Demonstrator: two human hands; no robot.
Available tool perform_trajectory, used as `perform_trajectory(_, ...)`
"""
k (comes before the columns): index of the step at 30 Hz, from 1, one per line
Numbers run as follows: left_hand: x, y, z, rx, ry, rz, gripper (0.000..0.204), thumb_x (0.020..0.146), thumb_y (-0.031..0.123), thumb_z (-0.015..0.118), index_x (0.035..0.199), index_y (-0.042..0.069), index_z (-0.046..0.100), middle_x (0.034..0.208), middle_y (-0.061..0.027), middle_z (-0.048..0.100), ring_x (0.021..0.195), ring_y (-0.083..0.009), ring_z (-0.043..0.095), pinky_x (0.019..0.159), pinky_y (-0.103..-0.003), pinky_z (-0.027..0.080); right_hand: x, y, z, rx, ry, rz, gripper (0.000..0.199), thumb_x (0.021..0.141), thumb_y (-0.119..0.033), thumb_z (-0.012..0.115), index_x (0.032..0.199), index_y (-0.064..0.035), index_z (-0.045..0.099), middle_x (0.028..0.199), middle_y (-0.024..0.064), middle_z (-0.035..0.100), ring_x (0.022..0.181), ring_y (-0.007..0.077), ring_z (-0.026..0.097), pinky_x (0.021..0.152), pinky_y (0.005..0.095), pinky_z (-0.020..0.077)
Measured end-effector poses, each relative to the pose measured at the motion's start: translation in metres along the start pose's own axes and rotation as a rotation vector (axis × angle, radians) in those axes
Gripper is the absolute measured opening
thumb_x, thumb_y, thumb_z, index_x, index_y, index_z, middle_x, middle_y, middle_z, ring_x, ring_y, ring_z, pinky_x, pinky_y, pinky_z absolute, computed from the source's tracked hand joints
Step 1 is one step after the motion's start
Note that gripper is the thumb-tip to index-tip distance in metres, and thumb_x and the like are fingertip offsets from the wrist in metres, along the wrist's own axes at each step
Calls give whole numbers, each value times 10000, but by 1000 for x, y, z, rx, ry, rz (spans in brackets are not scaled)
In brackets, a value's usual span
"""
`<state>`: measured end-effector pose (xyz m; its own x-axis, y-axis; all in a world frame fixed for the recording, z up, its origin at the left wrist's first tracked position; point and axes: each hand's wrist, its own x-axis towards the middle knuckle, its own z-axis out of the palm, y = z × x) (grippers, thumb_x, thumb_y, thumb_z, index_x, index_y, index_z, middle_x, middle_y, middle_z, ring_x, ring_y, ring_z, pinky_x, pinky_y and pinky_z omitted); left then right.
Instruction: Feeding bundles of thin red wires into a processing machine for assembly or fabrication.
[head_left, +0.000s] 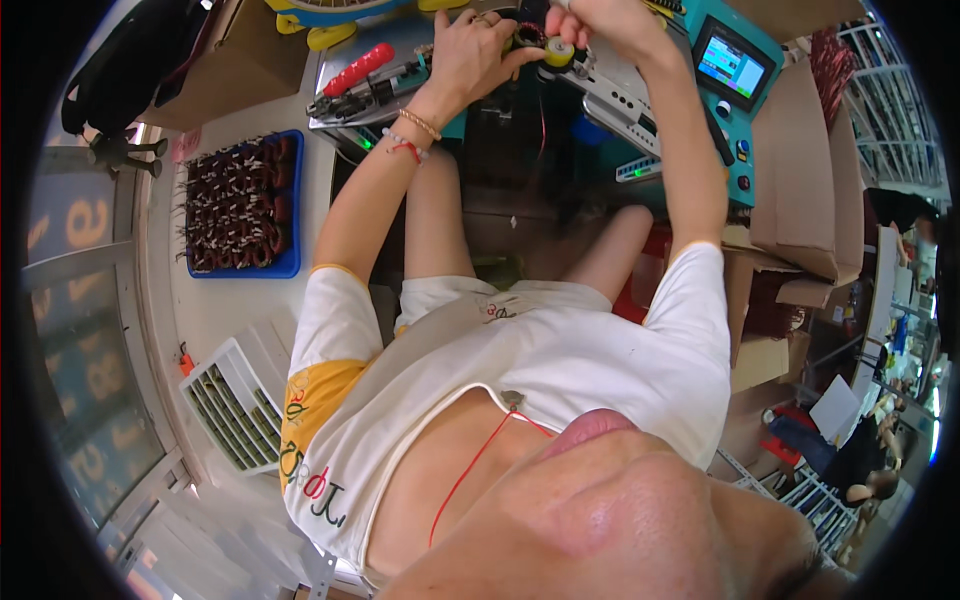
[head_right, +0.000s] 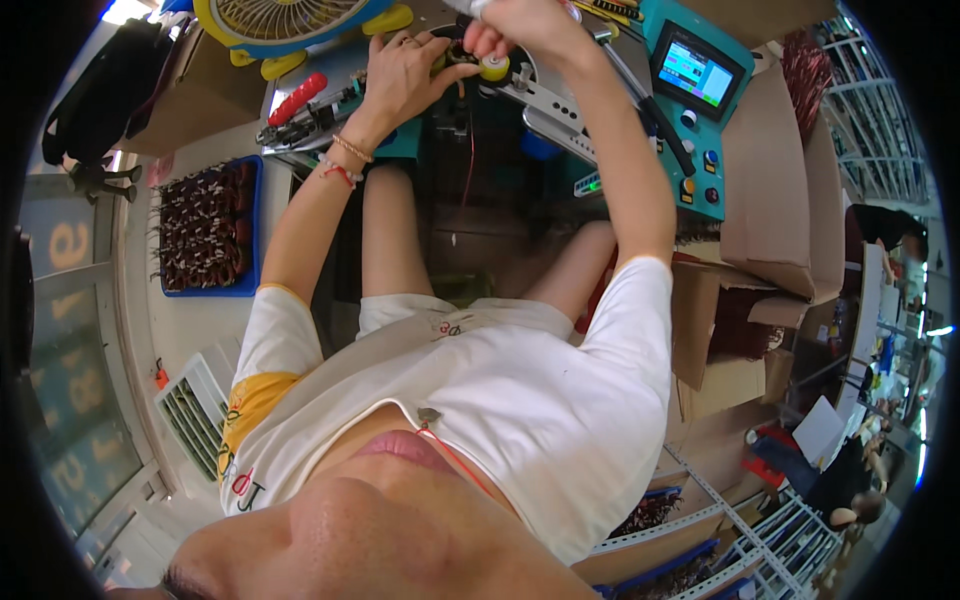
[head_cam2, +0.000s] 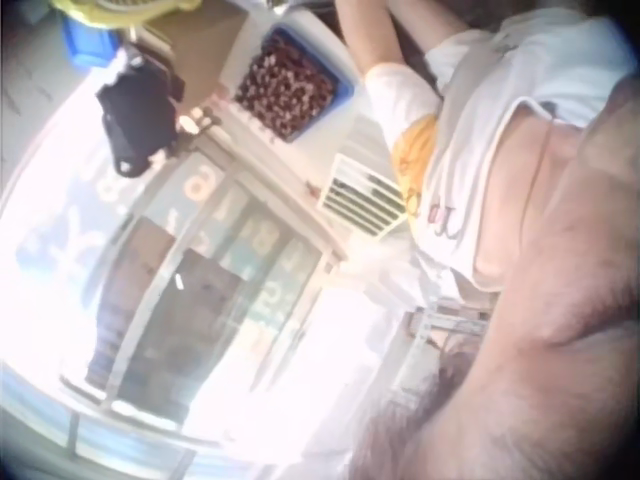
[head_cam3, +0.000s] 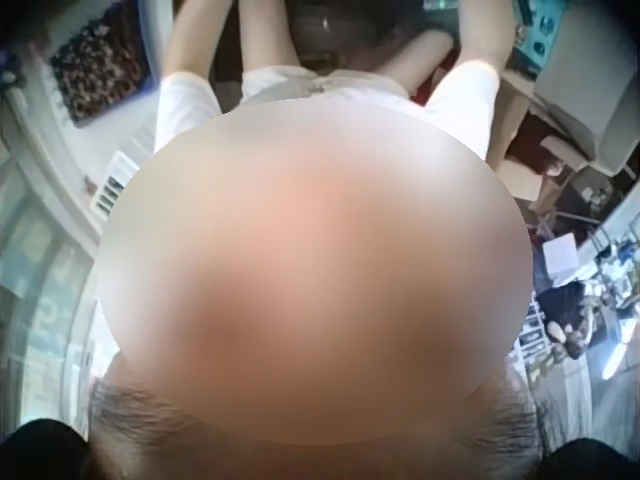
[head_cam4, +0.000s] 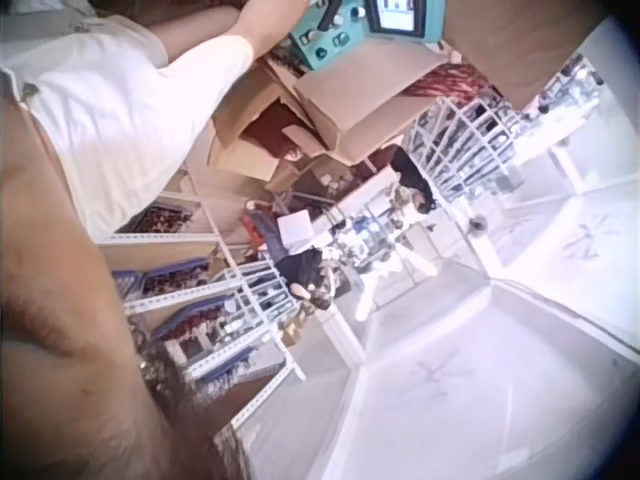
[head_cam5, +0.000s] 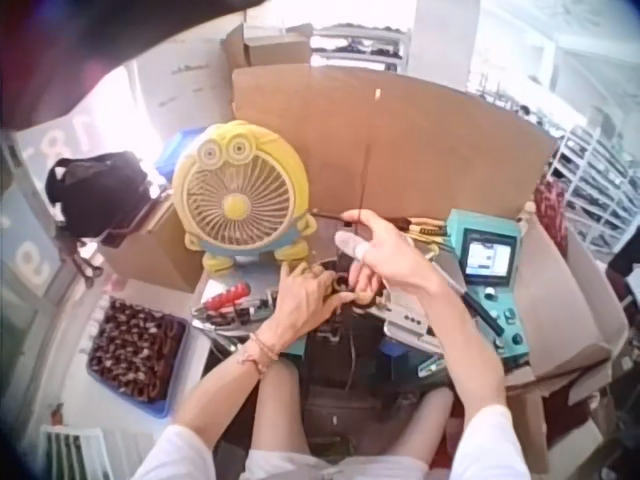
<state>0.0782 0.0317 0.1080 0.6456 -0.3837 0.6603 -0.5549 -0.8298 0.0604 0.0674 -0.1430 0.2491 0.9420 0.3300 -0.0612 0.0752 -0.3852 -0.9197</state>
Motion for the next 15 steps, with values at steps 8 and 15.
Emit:
perform_trajectory(8, 0, 3, 4, -90, -55, -76, 466, 804, 551, 687, 943, 107, 708, 885, -49, 668, 950, -264, 638, 905, -584, 402, 109, 51, -6, 80, -307, 167, 375, 978, -234, 594, 1273, -25, 496, 853, 177, 695, 720, 230, 714, 580, 323, 591)
perform_trajectory(15, -60, 39, -12, -505, 399, -49, 289, 809, 83, 747, 1068, 53, 623, 1064, -152, 576, 985, -330, 567, 902, -468, 456, -12, 47, -32, -740, -258, -333, 607, 846, -6, 607, 1416, -166, 475, 829, 104, 664, 768, 223, 662, 679, 323, 541)
